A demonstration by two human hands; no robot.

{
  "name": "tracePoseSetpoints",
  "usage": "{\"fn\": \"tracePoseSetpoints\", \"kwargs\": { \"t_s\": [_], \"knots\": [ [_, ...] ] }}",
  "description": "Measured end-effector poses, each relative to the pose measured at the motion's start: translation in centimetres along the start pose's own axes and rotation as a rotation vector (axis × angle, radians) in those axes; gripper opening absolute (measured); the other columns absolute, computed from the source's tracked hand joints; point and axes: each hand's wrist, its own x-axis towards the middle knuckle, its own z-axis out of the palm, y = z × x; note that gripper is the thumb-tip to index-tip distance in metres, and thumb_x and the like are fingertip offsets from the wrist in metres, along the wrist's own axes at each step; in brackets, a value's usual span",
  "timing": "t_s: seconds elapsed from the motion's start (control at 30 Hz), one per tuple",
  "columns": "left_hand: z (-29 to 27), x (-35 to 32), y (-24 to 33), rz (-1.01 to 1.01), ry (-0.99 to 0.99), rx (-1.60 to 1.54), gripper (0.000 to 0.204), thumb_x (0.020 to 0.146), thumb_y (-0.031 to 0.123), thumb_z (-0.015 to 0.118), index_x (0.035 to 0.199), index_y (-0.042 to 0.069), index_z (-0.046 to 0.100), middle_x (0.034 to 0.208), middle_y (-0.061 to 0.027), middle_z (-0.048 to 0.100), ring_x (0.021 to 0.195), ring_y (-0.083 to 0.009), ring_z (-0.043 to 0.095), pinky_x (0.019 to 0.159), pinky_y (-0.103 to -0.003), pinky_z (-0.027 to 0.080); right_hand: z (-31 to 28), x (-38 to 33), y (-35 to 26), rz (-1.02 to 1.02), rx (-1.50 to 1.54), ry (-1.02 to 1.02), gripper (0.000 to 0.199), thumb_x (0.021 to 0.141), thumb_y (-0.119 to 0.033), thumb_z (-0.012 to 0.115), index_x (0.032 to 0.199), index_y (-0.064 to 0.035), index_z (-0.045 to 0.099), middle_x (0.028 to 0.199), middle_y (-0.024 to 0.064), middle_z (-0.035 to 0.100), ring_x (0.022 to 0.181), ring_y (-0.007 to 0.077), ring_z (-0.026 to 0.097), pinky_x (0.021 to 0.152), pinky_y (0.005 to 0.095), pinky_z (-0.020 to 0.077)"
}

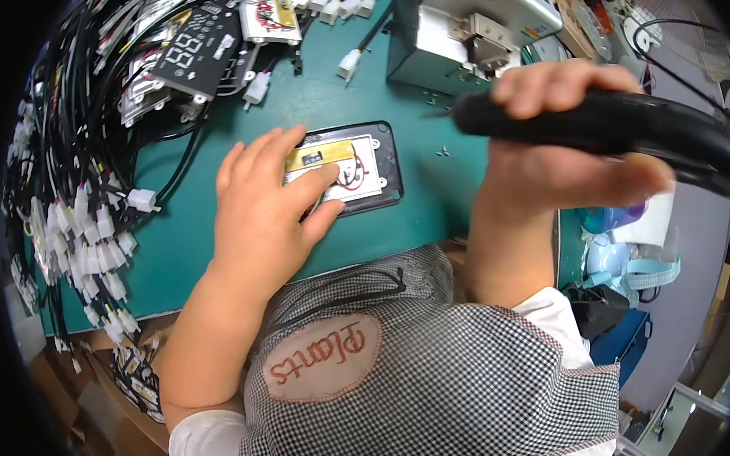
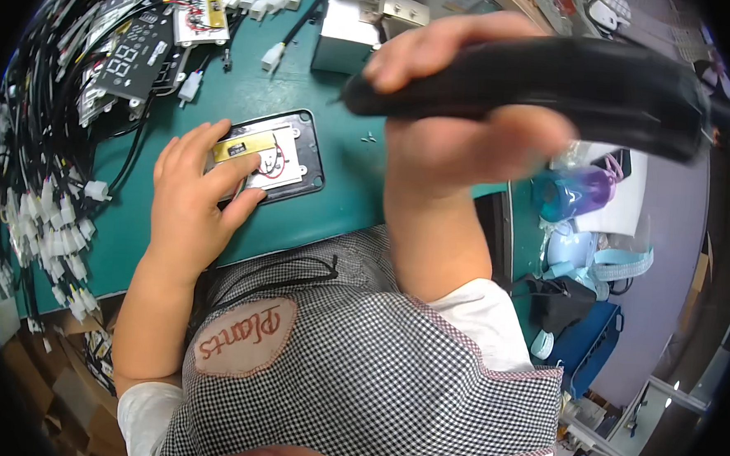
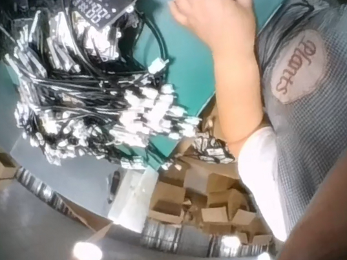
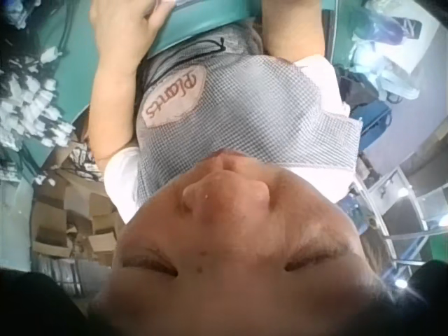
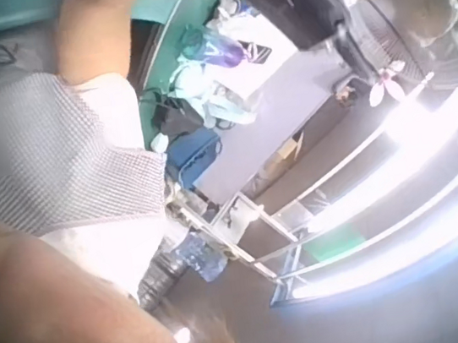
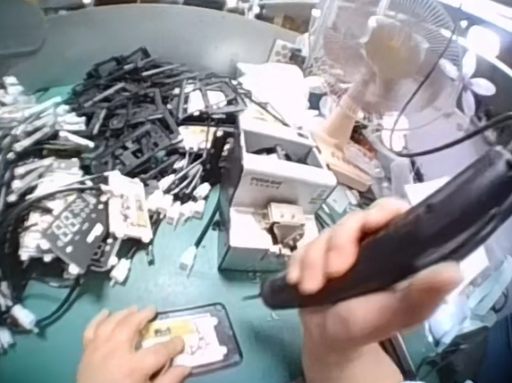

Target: The person assembles electronic control units by inserting circuit boards into plastic housings and securing them with a screwdriver. The person handles multiple units, picking them from a pile, inserting the board, and tightening screws before moving to the next item.

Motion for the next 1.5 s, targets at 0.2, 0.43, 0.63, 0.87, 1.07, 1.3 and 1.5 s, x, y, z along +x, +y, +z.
{"fn": "tracePoseSetpoints", "kwargs": {
  "t_s": [0.2,0.43,0.63,0.87,1.07,1.3,1.5],
  "knots": [
    [0.8,0.7,1.1,0.017,0.007,0.006,0.039,0.064,0.022,0.080,0.101,0.015,0.070,0.125,-0.0145,0.056,0.117,-0.0337,0.051,0.101,-0.049,0.035,-5.2,4.7,-1.3,-0.115,0.046,-0.045,0.080,0.066,-0.086,0.050,0.094,-0.0129,0.065,0.072,0.0073,0.062,0.058,0.0228,0.061,0.057,0.0372,0.0521],
    [0.8,0.8,0.9,0.026,-0.004,0.000,0.040,0.064,0.024,0.080,0.102,0.016,0.069,0.125,-0.0137,0.056,0.117,-0.0331,0.052,0.101,-0.048,0.035,-6.0,5.5,1.7,-0.154,-0.018,0.039,0.077,0.068,-0.085,0.050,0.094,-0.0137,0.062,0.066,0.0059,0.060,0.056,0.0223,0.060,0.056,0.0367,0.0514],
    [0.6,0.7,0.7,0.025,-0.019,-0.008,0.041,0.065,0.022,0.079,0.104,0.016,0.069,0.126,-0.0135,0.056,0.117,-0.0335,0.051,0.101,-0.048,0.035,0.4,4.0,-1.2,0.042,-0.050,0.166,0.071,0.073,-0.074,0.059,0.095,-0.0070,0.054,0.066,0.0057,0.050,0.052,0.0161,0.051,0.051,0.0295,0.0455],
    [0.6,0.4,-0.1,0.039,-0.029,-0.038,0.040,0.067,0.018,0.077,0.106,0.016,0.068,0.126,-0.0136,0.055,0.117,-0.0331,0.051,0.101,-0.047,0.035,-2.3,-1.8,-0.4,0.132,0.282,-0.509,0.093,0.072,-0.080,0.053,0.123,-0.0023,0.047,0.089,0.0101,0.056,0.070,0.0215,0.059,0.065,0.0363,0.0491],
    [0.9,0.0,-0.4,0.027,-0.003,-0.038,0.039,0.066,0.018,0.078,0.104,0.016,0.070,0.125,-0.0132,0.056,0.116,-0.0325,0.052,0.101,-0.046,0.035,-1.1,-4.3,0.9,0.126,0.179,-0.370,0.093,0.070,-0.082,0.053,0.118,-0.0022,0.045,0.082,0.0102,0.056,0.064,0.0205,0.058,0.060,0.0357,0.0495],
    [0.8,0.0,-0.5,0.025,-0.006,-0.055,0.038,0.066,0.019,0.078,0.103,0.016,0.069,0.126,-0.0131,0.056,0.116,-0.0327,0.051,0.101,-0.047,0.036,-0.9,-4.0,2.2,0.046,0.139,-0.502,0.092,0.069,-0.078,0.057,0.114,0.0014,0.043,0.078,0.0109,0.056,0.057,0.0190,0.056,0.052,0.0324,0.0498],
    [0.7,0.0,-0.6,0.020,-0.008,-0.062,0.038,0.067,0.019,0.078,0.103,0.017,0.069,0.127,-0.0130,0.055,0.117,-0.0329,0.051,0.102,-0.048,0.035,-0.9,-4.5,2.2,0.118,0.131,-0.432,0.089,0.071,-0.076,0.059,0.113,0.0018,0.044,0.077,0.0107,0.056,0.057,0.0201,0.056,0.053,0.0338,0.0503]
  ]
}}
